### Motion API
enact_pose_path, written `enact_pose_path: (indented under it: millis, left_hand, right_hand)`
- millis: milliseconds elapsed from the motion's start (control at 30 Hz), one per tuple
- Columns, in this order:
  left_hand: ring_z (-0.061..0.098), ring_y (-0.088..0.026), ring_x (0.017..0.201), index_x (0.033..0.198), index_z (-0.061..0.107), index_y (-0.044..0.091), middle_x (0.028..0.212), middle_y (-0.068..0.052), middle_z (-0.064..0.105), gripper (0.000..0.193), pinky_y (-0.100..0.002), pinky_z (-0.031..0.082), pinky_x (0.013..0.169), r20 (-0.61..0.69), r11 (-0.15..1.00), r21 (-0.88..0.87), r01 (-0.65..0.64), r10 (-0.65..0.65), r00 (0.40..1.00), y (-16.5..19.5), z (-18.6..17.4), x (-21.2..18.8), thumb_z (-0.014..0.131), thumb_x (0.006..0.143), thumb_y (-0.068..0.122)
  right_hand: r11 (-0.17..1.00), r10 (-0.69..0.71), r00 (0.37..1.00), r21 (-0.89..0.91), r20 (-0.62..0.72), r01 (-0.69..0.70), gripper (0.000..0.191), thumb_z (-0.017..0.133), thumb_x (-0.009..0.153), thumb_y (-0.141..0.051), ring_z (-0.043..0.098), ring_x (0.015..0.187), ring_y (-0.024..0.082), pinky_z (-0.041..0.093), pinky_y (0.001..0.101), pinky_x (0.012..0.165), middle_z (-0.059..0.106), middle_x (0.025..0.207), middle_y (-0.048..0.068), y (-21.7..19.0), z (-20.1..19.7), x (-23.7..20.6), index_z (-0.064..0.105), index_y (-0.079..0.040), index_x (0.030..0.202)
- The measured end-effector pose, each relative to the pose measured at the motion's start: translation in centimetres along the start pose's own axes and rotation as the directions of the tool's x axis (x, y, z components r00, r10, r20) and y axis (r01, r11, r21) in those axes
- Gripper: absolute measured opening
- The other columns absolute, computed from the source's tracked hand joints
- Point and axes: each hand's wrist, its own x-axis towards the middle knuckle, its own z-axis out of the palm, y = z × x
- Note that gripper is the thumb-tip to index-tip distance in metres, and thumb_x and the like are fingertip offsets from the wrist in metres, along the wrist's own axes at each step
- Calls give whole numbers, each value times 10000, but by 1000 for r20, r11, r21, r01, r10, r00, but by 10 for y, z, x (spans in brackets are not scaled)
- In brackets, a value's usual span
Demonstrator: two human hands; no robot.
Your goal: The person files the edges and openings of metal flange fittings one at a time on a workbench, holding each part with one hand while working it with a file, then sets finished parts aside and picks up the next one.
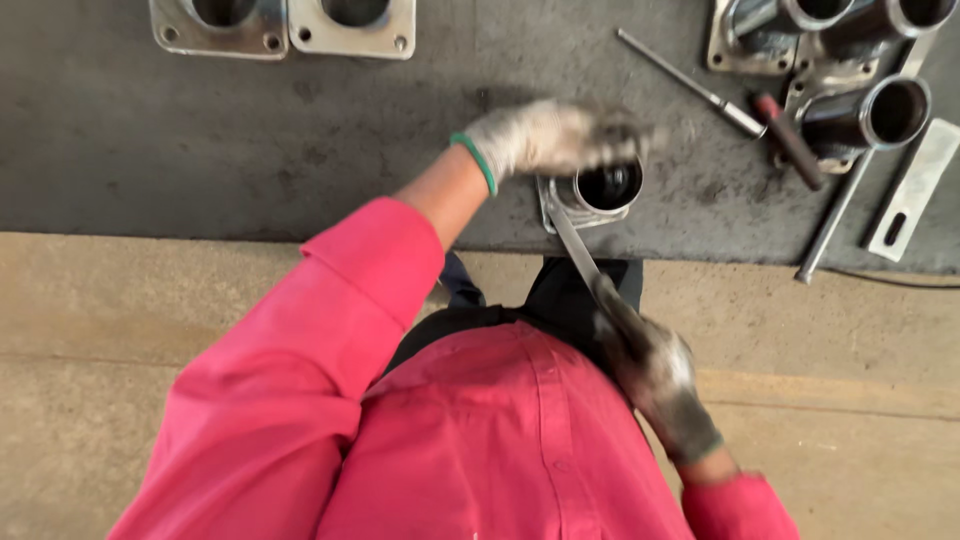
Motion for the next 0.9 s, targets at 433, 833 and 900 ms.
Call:
enact_pose_path:
  millis: [433, 833, 900]
  left_hand:
    - [708, -143, 1129, 1283, 658, 148, 1220, -8, 753, 364, -295, 556, 979, 67, 977, -133, 167, -159, 985, -7, -7, -7, 616, 976, 338]
    - [689, -154, 895, 1241, 696, 13, 1091, -109, 762, 326, -310, 532, 747, -28, 765, -614, 195, -269, 963, -40, 4, -8, 612, 980, 188]
    - [547, -180, 726, 1215, 694, -123, 1018, -197, 696, 338, -324, 395, 563, 2, 169, -983, 72, -383, 924, -40, 8, -16, 589, 1097, 176]
  right_hand:
    - [1000, 5, 1000, -27, 1, -5, 516, 657, 977, -179, 733, 882, 371, 574, 448, 741, 747, 1020, 154, -11, -3, 15, 560, -245, 1478]
    - [989, -146, 984, -38, -106, 142, 448, 678, 982, -183, 730, 867, 347, 573, 448, 754, 760, 1007, 138, -7, -5, 15, 603, -247, 1419]
    - [994, -109, 991, -37, -76, 106, 465, 665, 963, -175, 744, 863, 333, 582, 435, 753, 757, 1052, 137, -8, -7, 13, 598, -237, 1419]
